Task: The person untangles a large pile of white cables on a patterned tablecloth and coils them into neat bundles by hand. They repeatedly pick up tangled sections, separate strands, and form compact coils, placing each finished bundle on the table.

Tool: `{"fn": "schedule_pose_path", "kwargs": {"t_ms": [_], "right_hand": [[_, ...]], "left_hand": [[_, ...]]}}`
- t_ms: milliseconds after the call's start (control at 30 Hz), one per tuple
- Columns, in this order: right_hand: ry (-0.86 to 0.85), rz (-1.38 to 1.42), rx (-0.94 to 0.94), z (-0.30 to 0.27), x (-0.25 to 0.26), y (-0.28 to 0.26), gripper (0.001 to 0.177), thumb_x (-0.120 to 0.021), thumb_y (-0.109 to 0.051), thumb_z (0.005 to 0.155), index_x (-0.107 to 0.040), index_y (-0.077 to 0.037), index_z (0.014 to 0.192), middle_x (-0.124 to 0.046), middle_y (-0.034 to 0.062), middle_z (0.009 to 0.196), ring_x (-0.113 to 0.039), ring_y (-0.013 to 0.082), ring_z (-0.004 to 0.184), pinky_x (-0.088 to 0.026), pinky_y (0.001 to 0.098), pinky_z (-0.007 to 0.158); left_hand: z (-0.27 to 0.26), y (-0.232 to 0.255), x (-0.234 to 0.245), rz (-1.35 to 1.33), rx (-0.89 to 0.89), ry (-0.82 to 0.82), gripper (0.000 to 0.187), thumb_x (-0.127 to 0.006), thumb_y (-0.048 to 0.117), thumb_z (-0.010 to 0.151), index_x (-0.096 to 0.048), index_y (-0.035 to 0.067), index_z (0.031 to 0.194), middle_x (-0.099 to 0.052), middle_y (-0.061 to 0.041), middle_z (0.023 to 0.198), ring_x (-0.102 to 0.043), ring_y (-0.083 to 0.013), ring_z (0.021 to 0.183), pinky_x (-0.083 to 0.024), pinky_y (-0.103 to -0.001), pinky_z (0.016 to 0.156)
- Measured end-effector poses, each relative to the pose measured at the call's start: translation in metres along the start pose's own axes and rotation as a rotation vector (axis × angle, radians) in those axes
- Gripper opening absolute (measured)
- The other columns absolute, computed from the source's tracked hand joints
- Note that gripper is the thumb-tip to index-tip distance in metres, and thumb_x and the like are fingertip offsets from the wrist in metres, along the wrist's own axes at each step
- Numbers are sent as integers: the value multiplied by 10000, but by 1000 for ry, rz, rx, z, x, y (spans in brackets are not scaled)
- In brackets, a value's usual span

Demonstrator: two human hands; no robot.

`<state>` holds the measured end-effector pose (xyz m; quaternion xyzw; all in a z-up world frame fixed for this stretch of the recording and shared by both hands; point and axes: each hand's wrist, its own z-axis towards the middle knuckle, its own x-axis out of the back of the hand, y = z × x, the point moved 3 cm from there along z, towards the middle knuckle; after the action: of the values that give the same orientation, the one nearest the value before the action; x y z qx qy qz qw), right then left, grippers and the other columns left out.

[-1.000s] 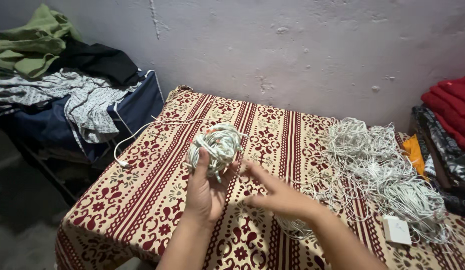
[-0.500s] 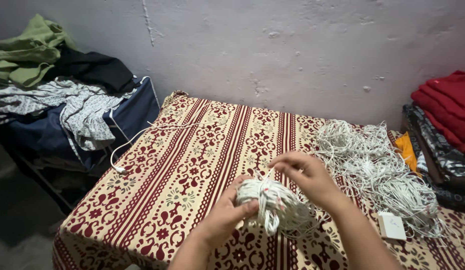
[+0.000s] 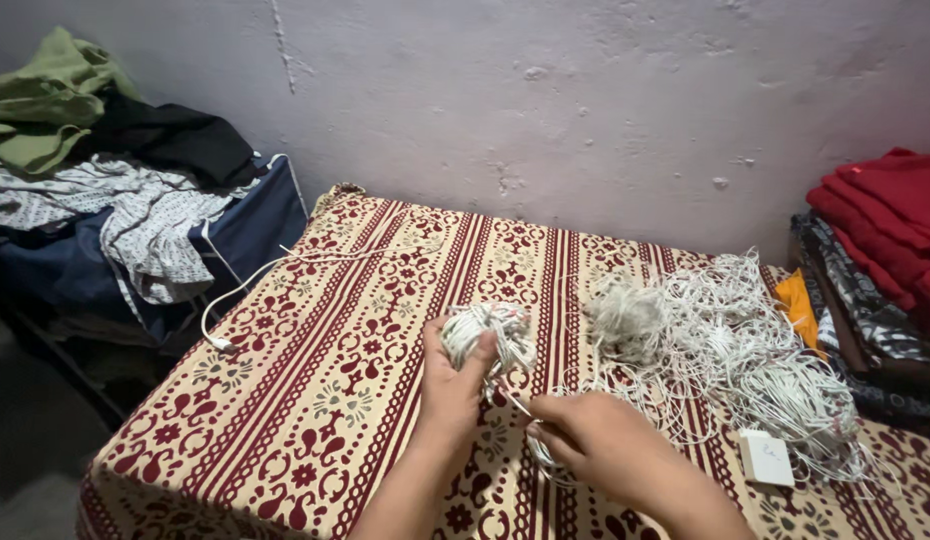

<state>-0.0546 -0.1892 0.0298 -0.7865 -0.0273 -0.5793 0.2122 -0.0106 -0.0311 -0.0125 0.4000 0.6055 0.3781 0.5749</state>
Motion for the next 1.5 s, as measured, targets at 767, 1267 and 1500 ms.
{"fn": "schedule_pose_path", "kwargs": {"t_ms": [767,1267,1500], "right_hand": [[-60,263,110,7,-3,10,181,-547,-262,961,-668,-134,1002,-708,38,817,-646,123,698,-531,259,665],[326,507,221,19,81,28,158,-673,-245,845,-699,-91,823,-711,54,796,-650,139,710,-566,292,663],[337,541,112,45,19,38,621,-664,-97,734,-499,-222,1319,-609,16,1194,-591,151,1037,-602,329,807]], "left_hand": [[11,-2,-8,-520,116,34,480,-451,377,964,-431,87,1346,-676,-123,1121,-639,-244,1029,-568,-351,875],[-25,6,-24,44,59,-565,854,-721,504,777,-362,75,1423,-638,-142,1107,-623,-227,953,-585,-319,788],[-19,5,-25,-461,28,-530,692,-568,469,897,-409,59,1431,-613,-135,1247,-595,-252,1150,-549,-399,939]]}}
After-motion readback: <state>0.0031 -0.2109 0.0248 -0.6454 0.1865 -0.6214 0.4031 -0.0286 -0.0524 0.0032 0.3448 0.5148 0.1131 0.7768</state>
